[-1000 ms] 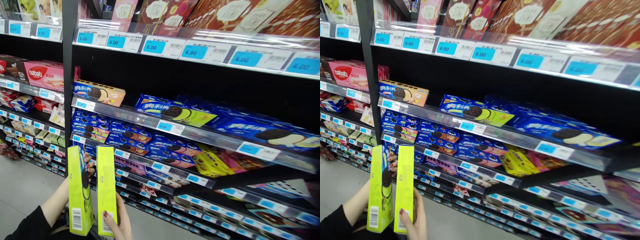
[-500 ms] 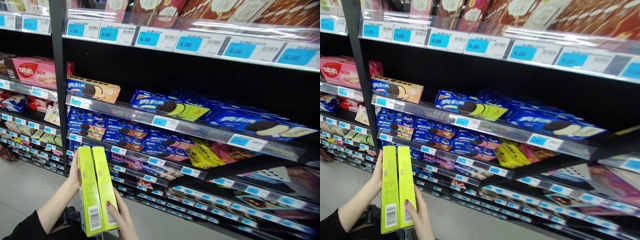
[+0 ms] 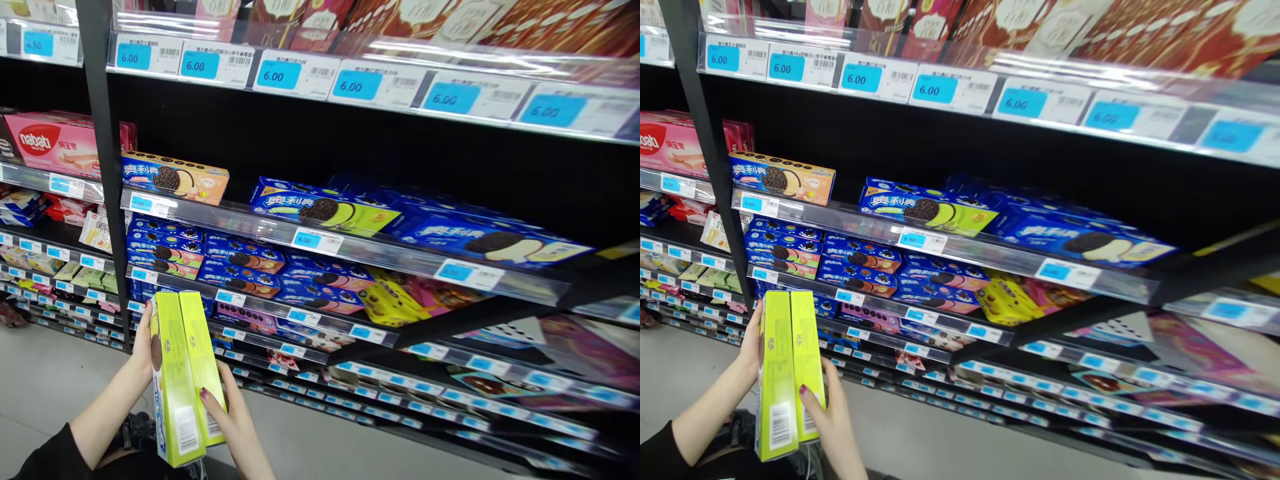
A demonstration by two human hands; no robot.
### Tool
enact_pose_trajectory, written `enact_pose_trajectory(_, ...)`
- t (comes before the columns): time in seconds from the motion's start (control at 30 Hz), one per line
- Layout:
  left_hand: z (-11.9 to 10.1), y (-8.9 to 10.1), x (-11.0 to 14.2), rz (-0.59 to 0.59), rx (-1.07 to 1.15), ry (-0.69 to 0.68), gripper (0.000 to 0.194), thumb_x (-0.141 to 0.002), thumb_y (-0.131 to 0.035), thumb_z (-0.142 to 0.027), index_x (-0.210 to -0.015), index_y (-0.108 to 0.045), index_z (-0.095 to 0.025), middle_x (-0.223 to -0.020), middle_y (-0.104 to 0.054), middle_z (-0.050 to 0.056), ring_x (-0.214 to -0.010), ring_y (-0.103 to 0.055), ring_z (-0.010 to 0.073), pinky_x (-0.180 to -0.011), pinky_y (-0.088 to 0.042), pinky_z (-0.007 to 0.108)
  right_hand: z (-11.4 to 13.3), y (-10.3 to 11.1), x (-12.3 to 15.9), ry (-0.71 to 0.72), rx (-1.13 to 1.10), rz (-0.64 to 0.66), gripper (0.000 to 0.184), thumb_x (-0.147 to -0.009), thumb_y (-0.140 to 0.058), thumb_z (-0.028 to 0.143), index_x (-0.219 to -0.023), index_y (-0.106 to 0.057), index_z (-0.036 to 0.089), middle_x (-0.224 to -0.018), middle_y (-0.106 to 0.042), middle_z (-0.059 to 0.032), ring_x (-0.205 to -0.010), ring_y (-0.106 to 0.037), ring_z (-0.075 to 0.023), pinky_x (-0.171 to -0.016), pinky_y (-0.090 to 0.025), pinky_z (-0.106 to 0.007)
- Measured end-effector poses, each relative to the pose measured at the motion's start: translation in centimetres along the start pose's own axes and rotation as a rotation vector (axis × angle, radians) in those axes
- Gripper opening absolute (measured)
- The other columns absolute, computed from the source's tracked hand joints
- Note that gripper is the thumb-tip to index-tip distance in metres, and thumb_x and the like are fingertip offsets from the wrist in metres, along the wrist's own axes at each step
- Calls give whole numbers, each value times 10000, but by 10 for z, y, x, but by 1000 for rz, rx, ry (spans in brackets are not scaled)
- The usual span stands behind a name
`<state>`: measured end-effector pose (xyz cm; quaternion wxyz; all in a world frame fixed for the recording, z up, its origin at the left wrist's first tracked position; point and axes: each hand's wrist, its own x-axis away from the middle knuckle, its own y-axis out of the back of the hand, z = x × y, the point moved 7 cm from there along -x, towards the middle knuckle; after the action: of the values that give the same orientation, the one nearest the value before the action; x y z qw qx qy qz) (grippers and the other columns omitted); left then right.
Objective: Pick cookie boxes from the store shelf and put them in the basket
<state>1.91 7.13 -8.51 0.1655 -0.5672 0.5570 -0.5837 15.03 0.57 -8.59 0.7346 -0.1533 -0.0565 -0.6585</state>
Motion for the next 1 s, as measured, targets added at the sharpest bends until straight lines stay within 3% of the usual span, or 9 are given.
enact_pose_trajectory(0.1, 0, 3, -2, 18, 8, -1, 538, -841, -435, -566, -923, -700, -105, -817, -755, 119, -748, -705, 288, -771, -520, 404, -2, 0, -2, -13, -32, 35, 546, -718, -661, 556, -1137, -499, 247, -1063, -672, -96, -878, -663, -306, -672, -519, -371)
enact_pose_trajectory(0.27, 8, 19, -14, 27, -1, 55, 566, -797, -486, -591, -1006, -681, -102, -904, -742, 159, -835, -689, 341, -838, -480, 472, 0, 1, -12, -51, 7, 138, 496, -741, -664, 530, -1112, -522, 233, -1104, -661, -102, -1003, -628, -315, -719, -508, -362)
enact_pose_trajectory(0.37, 13, 31, -23, 23, -2, 105, 575, -788, -495, -598, -994, -682, -95, -887, -738, 173, -803, -689, 354, -830, -471, 492, -4, -3, -17, -91, -38, 198, 454, -751, -667, 506, -1084, -516, 237, -1062, -679, -78, -929, -658, -286, -703, -504, -351)
enact_pose_trajectory(0.47, 15, 39, -28, 25, 8, 132, 567, -782, -510, -592, -955, -687, -82, -841, -739, 172, -774, -690, 350, -839, -461, 492, -9, -4, -20, -90, -56, 190, 396, -766, -653, 493, -1036, -531, 230, -1049, -683, -70, -869, -670, -262, -707, -493, -347)
enact_pose_trajectory(0.6, 14, 39, -26, 58, 41, 133, 530, -794, -506, -575, -958, -685, -105, -857, -745, 144, -759, -691, 321, -807, -475, 453, -14, -6, -15, -52, 59, 150, 423, -793, -607, 499, -1106, -551, 220, -1102, -656, -99, -968, -636, -289, -768, -496, -376)
enact_pose_trajectory(0.73, 15, 23, -16, 135, 76, 146, 592, -793, -442, -624, -929, -690, -104, -841, -742, 145, -767, -685, 324, -763, -487, 449, -15, -3, 3, 129, 43, -83, 581, -793, -564, 547, -1282, -446, 256, -1349, -479, -113, -1195, -500, -314, -876, -493, -383)
enact_pose_trajectory(0.83, 11, 7, -6, 211, 99, 108, 681, -770, -397, -690, -951, -694, -105, -852, -738, 154, -789, -681, 334, -760, -489, 450, -20, -7, 23, 304, -19, -257, 840, -688, -656, 574, -1373, -281, 266, -1457, -315, -121, -1319, -344, -347, -985, -431, -445)
enact_pose_trajectory(0.93, 5, -4, -1, 276, 118, 55, 729, -755, -365, -728, -1038, -688, -140, -904, -739, 143, -872, -668, 357, -832, -464, 487, -28, -16, 35, 372, 57, -343, 1176, -474, -827, 402, -1413, -139, 234, -1484, -195, -158, -1376, -184, -385, -1102, -238, -527)
enact_pose_trajectory(1.0, 1, -7, 1, 306, 120, 15, 684, -785, -357, -696, -1046, -693, -160, -937, -740, 131, -907, -661, 359, -879, -438, 508, -31, -20, 39, 381, 114, -370, 1295, -404, -837, 256, -1426, -42, 221, -1492, -143, -176, -1383, -135, -403, -1114, -172, -553)
